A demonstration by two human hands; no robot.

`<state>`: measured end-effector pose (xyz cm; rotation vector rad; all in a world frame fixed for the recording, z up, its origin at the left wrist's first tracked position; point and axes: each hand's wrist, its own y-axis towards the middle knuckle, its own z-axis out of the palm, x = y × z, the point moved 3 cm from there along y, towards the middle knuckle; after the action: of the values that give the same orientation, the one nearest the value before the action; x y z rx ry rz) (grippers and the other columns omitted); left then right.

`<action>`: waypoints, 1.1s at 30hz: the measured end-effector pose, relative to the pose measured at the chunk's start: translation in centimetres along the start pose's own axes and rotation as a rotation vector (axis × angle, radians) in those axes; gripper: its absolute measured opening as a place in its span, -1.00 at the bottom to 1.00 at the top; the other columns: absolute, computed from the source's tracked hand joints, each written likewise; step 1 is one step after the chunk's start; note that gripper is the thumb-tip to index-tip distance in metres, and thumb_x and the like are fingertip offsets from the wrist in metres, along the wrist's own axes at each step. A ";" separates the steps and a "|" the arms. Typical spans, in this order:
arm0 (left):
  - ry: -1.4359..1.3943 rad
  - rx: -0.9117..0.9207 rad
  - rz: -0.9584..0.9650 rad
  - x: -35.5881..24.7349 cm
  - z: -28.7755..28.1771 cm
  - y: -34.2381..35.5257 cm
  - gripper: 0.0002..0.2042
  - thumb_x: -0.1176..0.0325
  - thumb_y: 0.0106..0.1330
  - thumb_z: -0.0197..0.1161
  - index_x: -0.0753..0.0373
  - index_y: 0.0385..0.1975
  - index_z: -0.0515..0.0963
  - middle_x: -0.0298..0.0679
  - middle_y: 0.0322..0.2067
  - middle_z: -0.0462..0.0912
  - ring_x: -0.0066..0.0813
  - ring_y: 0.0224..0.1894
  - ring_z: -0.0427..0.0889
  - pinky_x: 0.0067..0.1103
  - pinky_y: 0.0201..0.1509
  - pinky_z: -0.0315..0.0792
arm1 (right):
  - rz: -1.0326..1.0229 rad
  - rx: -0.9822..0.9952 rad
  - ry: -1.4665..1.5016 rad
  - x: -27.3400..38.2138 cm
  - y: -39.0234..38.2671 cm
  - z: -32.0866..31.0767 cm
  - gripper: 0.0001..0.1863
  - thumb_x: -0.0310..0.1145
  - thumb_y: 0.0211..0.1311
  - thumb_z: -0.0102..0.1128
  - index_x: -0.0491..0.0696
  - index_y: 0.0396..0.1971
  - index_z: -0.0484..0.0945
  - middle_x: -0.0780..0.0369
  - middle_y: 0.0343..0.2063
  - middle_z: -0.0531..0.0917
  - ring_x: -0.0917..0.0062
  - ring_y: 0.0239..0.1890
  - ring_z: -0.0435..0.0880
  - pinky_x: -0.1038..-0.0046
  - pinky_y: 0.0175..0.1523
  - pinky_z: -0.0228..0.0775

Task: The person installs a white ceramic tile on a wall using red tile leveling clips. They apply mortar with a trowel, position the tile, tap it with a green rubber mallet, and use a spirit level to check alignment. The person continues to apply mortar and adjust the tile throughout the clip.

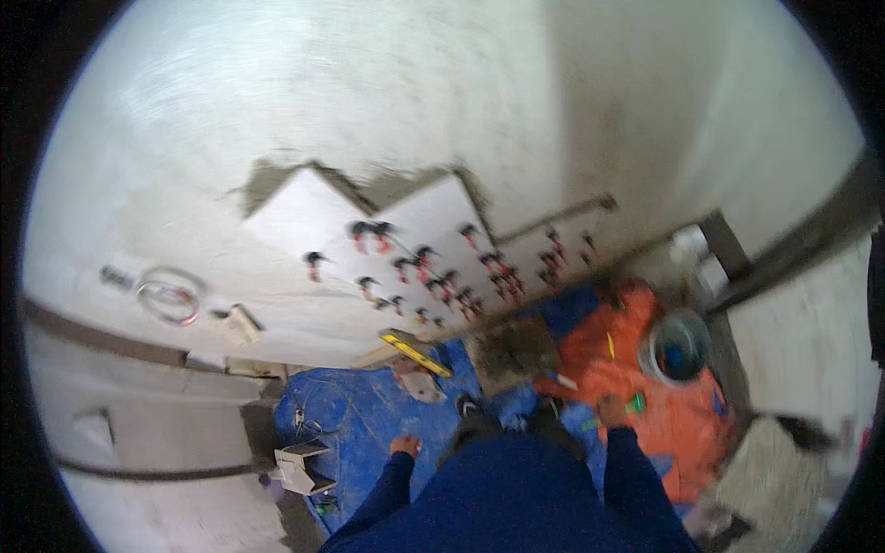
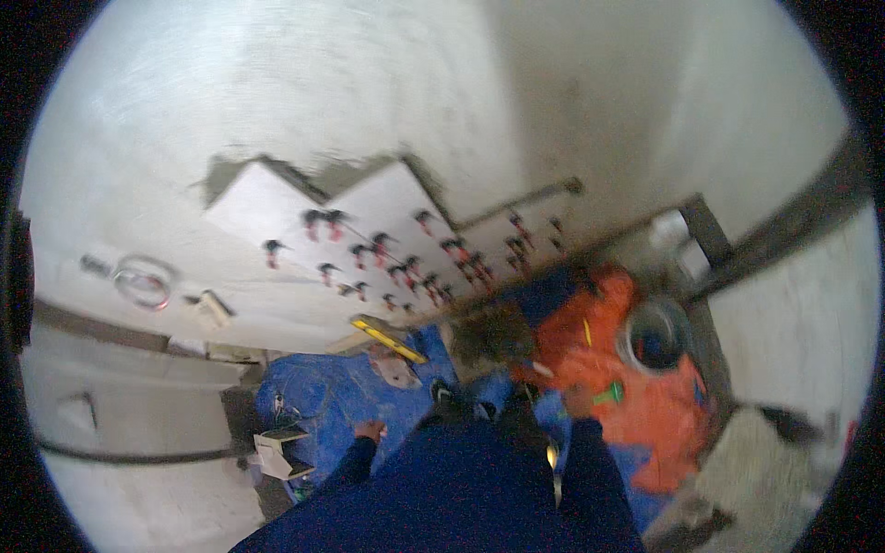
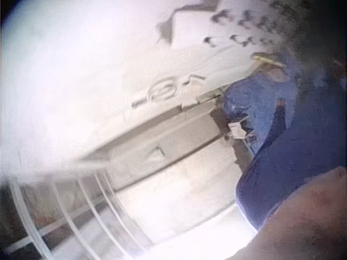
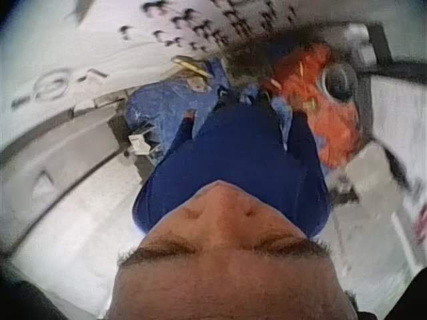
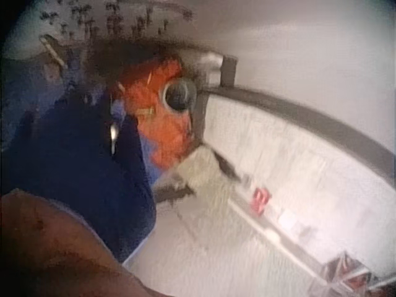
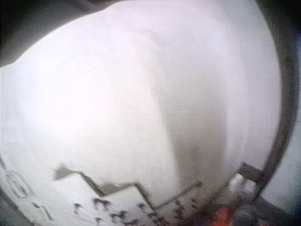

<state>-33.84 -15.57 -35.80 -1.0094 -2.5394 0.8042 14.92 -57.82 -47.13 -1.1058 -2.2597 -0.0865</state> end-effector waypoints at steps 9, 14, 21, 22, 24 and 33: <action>-1.110 -0.429 -0.192 1.7 -10.3 4.5 -0.71 0.22 0.44 0.32 0.32 -0.44 0.59 -0.16 -0.50 0.70 -0.40 -0.56 0.66 -0.43 -0.38 0.66 | 0.638 -0.283 0.233 0.0 -5.9 -1.8 -0.62 -0.15 0.32 0.28 -0.20 -0.50 0.64 -0.02 -0.54 0.69 0.01 -0.42 0.71 0.05 -0.29 0.47; -1.241 -0.198 -0.147 1.5 -14.4 5.8 -0.65 0.16 0.44 0.36 0.28 -0.51 0.54 -0.22 -0.53 0.64 -0.44 -0.59 0.61 -0.43 -0.44 0.64 | 0.657 -0.228 -0.007 2.5 -8.1 1.5 -0.68 -0.19 0.32 0.19 -0.13 -0.49 0.67 -0.03 -0.44 0.73 -0.02 -0.34 0.72 0.02 -0.23 0.55; -1.668 0.396 -0.383 -4.1 -6.9 1.5 -0.76 0.13 0.43 0.33 0.16 -0.30 0.57 -0.23 -0.38 0.69 -0.32 -0.32 0.70 -0.35 -0.28 0.58 | 0.500 -0.072 0.091 3.1 -2.3 14.9 -0.79 -0.33 0.20 0.14 -0.07 -0.26 0.68 -0.01 -0.28 0.72 -0.03 -0.22 0.69 0.01 -0.10 0.59; -1.765 0.506 -0.493 -4.9 -4.8 1.2 -0.75 0.09 0.45 0.31 0.15 -0.30 0.59 -0.23 -0.35 0.70 -0.23 -0.27 0.72 -0.28 -0.19 0.60 | 0.429 0.033 0.066 2.8 -1.2 17.4 -0.76 -0.29 0.25 0.12 -0.05 -0.20 0.67 -0.03 -0.21 0.72 -0.03 -0.17 0.71 -0.01 -0.08 0.62; -1.810 0.644 -0.684 -5.9 -0.6 -0.1 -0.73 0.06 0.45 0.30 0.14 -0.28 0.60 -0.17 -0.29 0.72 -0.12 -0.20 0.73 -0.21 -0.15 0.62 | 0.452 0.236 0.031 1.5 1.6 22.4 -0.72 -0.23 0.29 0.10 -0.01 -0.11 0.66 -0.02 -0.08 0.69 -0.04 -0.03 0.68 -0.02 -0.01 0.61; -1.441 0.882 -0.886 1.3 10.1 -3.1 -0.52 -0.19 0.44 0.22 0.19 -0.12 0.57 -0.02 -0.24 0.74 -0.02 -0.27 0.71 -0.26 -0.29 0.65 | 0.268 0.346 -0.409 -4.3 15.7 39.0 -0.60 -0.15 0.40 0.10 0.10 0.14 0.68 0.10 0.37 0.42 0.07 0.42 0.30 -0.18 0.39 0.20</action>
<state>-41.07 -20.48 -41.97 1.3181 -2.3087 2.4087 9.03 -38.45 -84.16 -1.3056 -2.3200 0.6697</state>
